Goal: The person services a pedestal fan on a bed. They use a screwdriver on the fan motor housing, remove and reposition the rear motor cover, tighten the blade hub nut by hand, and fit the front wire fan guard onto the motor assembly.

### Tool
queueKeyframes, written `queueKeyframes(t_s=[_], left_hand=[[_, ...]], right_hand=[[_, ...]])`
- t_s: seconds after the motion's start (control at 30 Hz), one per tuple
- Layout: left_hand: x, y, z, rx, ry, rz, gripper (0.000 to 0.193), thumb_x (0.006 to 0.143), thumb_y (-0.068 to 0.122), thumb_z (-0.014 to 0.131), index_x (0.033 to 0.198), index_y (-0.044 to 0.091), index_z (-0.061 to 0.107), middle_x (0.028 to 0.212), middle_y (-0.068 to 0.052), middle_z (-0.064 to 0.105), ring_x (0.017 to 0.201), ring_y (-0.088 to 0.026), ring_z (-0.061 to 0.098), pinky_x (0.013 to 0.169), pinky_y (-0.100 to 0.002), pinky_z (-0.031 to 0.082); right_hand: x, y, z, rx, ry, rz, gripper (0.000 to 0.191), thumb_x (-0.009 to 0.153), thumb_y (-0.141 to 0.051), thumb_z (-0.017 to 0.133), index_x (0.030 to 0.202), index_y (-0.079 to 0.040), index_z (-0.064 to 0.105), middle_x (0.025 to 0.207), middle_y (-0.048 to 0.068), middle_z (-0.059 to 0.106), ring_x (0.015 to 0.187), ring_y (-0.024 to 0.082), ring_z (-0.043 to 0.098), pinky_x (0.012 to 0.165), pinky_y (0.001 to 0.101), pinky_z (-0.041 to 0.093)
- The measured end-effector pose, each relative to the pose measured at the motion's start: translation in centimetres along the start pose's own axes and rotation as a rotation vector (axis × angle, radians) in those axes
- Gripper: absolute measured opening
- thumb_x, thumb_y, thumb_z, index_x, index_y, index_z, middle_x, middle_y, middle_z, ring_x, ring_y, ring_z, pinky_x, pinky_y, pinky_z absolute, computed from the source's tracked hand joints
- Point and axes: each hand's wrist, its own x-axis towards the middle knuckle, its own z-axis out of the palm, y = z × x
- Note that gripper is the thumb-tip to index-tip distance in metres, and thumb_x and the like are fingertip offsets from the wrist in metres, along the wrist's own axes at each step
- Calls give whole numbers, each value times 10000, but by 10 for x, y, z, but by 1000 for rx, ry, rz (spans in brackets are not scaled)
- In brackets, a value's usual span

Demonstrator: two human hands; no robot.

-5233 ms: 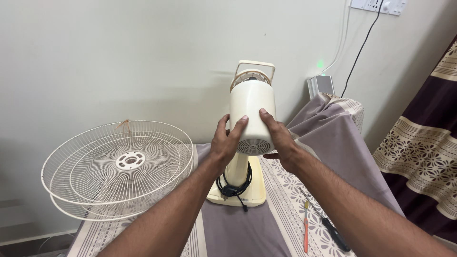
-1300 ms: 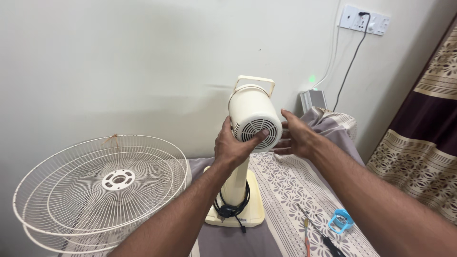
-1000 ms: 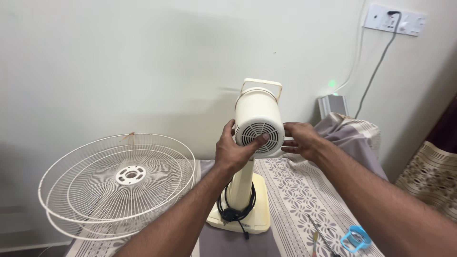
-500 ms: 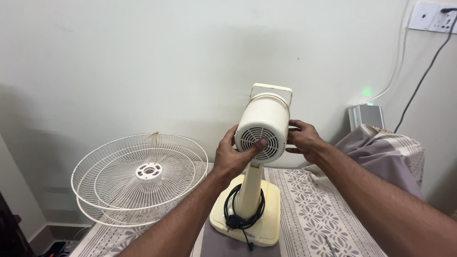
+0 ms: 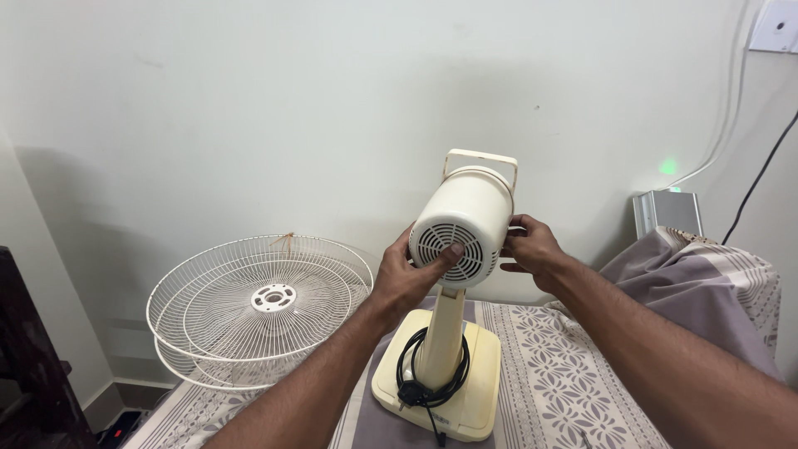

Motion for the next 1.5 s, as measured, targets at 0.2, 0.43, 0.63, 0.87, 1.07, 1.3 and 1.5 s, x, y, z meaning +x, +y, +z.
queueKeyframes(t_s=[0.2, 0.43, 0.63, 0.87, 1.07, 1.3, 1.5], left_hand=[[5, -4, -1, -21, -20, -30, 748, 771, 563, 768, 1287, 53, 587, 1074, -105, 751, 1041, -206, 752, 905, -394, 652], [8, -7, -4, -1, -24, -10, 737, 790, 565, 760, 1302, 64, 587, 1091, -106, 748, 1063, -201, 742, 919, -397, 642], [10, -7, -8, 12, -32, -37, 791, 755, 575, 766, 1328, 67, 567, 1092, -123, 740, 1063, -223, 748, 922, -413, 654], [10, -10, -7, -14, -40, -31, 822, 750, 579, 776, 1333, 43, 554, 1096, -144, 736, 1075, -241, 747, 926, -421, 657], [12, -11, -9, 14, -38, -38, 808, 752, 582, 775, 1322, 46, 571, 1093, -132, 745, 1077, -232, 746, 939, -420, 645], [13, -12, -11, 32, -39, -34, 778, 767, 573, 769, 1313, 49, 587, 1092, -123, 754, 1081, -223, 745, 952, -414, 631], [15, -10, -10, 40, -39, -55, 755, 783, 573, 749, 1312, 65, 570, 1088, -111, 747, 1090, -206, 738, 951, -408, 631]], right_hand=[[-2, -1, 0, -42, 9, -29, 340, 1003, -89, 563, 1339, -97, 514, 1182, 102, 679, 1029, 206, 686, 907, 434, 590], [-3, 0, 3, -23, 17, -56, 329, 1000, -104, 578, 1320, -81, 504, 1167, 134, 681, 1020, 220, 686, 897, 429, 597], [4, 10, 4, -22, -30, -100, 421, 922, 26, 603, 1326, -58, 525, 1238, 108, 657, 1067, 230, 692, 899, 437, 608], [11, 24, 7, -87, -75, -153, 452, 876, 38, 672, 1317, -49, 630, 1286, 84, 697, 1058, 206, 707, 909, 399, 612], [18, 25, 0, -179, -48, -207, 349, 871, 40, 713, 1214, -26, 710, 1115, 100, 779, 932, 188, 699, 816, 377, 577], [23, 25, 1, -192, -51, -235, 304, 868, 51, 702, 1166, -2, 726, 1069, 116, 796, 893, 164, 729, 792, 361, 578], [21, 20, 1, -210, -44, -189, 305, 855, 97, 671, 1144, 18, 730, 1058, 130, 791, 911, 182, 719, 818, 380, 578]])
